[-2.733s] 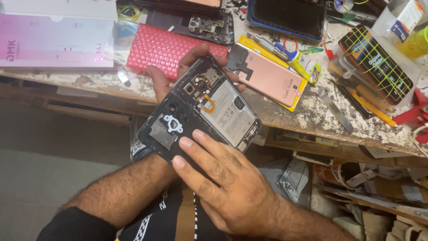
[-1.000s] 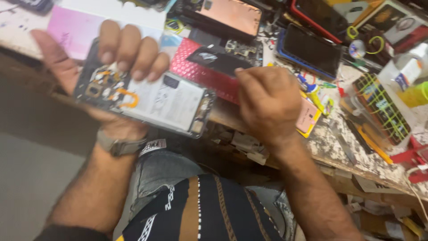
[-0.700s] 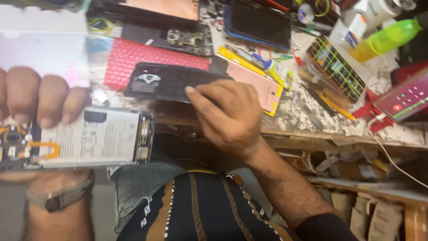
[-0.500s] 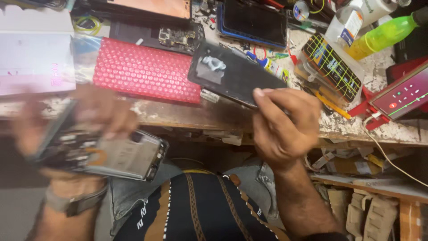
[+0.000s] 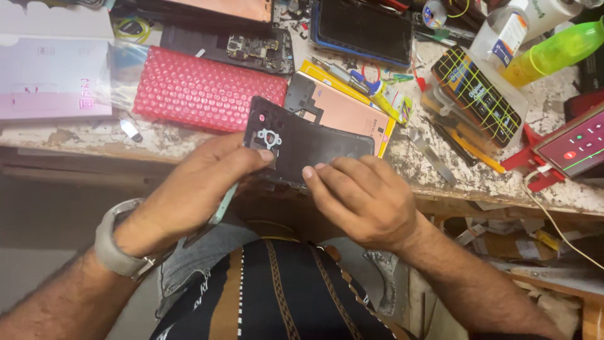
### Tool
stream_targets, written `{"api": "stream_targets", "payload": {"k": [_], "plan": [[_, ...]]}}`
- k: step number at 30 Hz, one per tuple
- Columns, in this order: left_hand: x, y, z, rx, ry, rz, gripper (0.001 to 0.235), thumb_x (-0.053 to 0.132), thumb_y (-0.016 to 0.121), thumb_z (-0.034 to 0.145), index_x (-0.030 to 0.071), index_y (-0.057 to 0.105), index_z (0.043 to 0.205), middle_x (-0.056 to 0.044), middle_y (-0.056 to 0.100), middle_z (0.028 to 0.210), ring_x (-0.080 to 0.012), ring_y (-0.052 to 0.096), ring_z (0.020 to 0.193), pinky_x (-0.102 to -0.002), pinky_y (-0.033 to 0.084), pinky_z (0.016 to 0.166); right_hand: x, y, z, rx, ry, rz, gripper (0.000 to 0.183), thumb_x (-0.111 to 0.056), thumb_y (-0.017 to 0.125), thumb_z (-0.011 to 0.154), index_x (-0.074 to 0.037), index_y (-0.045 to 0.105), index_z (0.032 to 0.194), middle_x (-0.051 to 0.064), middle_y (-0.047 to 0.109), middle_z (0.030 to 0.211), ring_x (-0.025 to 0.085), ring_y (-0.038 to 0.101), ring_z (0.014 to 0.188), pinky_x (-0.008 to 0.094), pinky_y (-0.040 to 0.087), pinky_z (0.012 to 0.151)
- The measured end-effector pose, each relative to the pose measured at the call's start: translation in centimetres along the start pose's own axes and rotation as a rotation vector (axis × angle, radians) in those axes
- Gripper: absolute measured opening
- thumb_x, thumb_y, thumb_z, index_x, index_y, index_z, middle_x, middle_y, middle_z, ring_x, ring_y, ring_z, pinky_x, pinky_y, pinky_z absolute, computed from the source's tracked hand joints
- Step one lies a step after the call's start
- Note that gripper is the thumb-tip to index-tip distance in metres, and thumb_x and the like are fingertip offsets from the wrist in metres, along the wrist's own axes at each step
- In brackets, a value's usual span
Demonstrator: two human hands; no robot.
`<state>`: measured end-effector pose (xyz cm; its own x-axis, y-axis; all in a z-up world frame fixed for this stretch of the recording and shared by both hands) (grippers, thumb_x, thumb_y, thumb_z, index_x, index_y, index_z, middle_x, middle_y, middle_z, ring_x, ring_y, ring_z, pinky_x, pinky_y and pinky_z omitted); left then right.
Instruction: The person disassembles a green smartphone by prying off the back cover, unscrewing internal components, and detaching the battery connector. They then handle a separate rose gold back cover, peeling off a protective film.
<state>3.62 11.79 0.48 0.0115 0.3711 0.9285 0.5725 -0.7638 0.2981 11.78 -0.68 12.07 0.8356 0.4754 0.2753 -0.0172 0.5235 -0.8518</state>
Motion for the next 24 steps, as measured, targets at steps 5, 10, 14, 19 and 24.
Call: {"api": "stream_targets", "payload": {"k": [5,10,14,19,24], "plan": [[0.1,-1.3,-0.3,0.088,-0.040,-0.155,0.026,0.021,0.060,0.095,0.003,0.072,0.108,0.003,0.061,0.079,-0.0067,0.048,0.068,-0.024,0.039,0.060,2.5,-1.2,-0.2,-0.018,0.175,0.156,0.044,-0.023,0.077,0.083,-0.007,0.071,0.124,0.010,0.067,0.120,0.029,0.065,0.109,0.044,0.049,0.091],[-0.7,-2.4,-1.3,0.062,-0.039,-0.022,0.028,0.025,0.061,0.101,-0.001,0.070,0.101,0.001,0.054,0.074,-0.0096,0.043,0.064,-0.027,0.034,0.056,7.4,-1.8,-1.4,0.200,0.598,0.532,0.060,-0.031,0.080,0.089,-0.006,0.060,0.141,0.015,0.058,0.144,0.028,0.057,0.130,0.041,0.047,0.113],[-1.1,-1.1,-1.1,-0.027,-0.055,0.013,0.029,0.026,0.060,0.102,-0.002,0.069,0.103,0.001,0.058,0.081,-0.0091,0.048,0.071,-0.027,0.040,0.062,9.0,2.1,-2.8,0.020,0.794,0.820,0.052,-0.024,0.080,0.092,-0.004,0.064,0.137,0.010,0.069,0.127,0.019,0.067,0.114,0.033,0.054,0.101],[-0.5,0.1,-0.6,-0.068,-0.026,-0.004,0.034,0.026,0.057,0.097,0.002,0.072,0.115,0.001,0.072,0.098,-0.0068,0.060,0.086,-0.025,0.050,0.078,8.5,5.2,-4.6,-0.059,1.022,0.896,0.034,-0.020,0.081,0.086,-0.002,0.070,0.112,0.005,0.077,0.102,0.014,0.073,0.095,0.029,0.059,0.086],[-2.7,-2.7,-1.1,0.074,-0.130,0.066,0.035,0.029,0.059,0.091,0.004,0.073,0.112,-0.001,0.075,0.091,-0.0096,0.063,0.080,-0.026,0.050,0.073,8.1,5.1,-5.3,-0.017,0.928,0.880,0.032,-0.019,0.078,0.091,-0.001,0.070,0.117,0.008,0.075,0.109,0.016,0.071,0.103,0.030,0.056,0.094]]}}
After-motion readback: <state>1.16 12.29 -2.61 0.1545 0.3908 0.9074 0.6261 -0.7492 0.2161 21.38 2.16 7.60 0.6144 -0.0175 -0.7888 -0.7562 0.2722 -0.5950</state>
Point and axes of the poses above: each hand's wrist, its own z-axis towards the middle knuckle, its own y-axis out of the palm, x = y × z, the point moved 10 cm from there along z, towards the middle knuckle
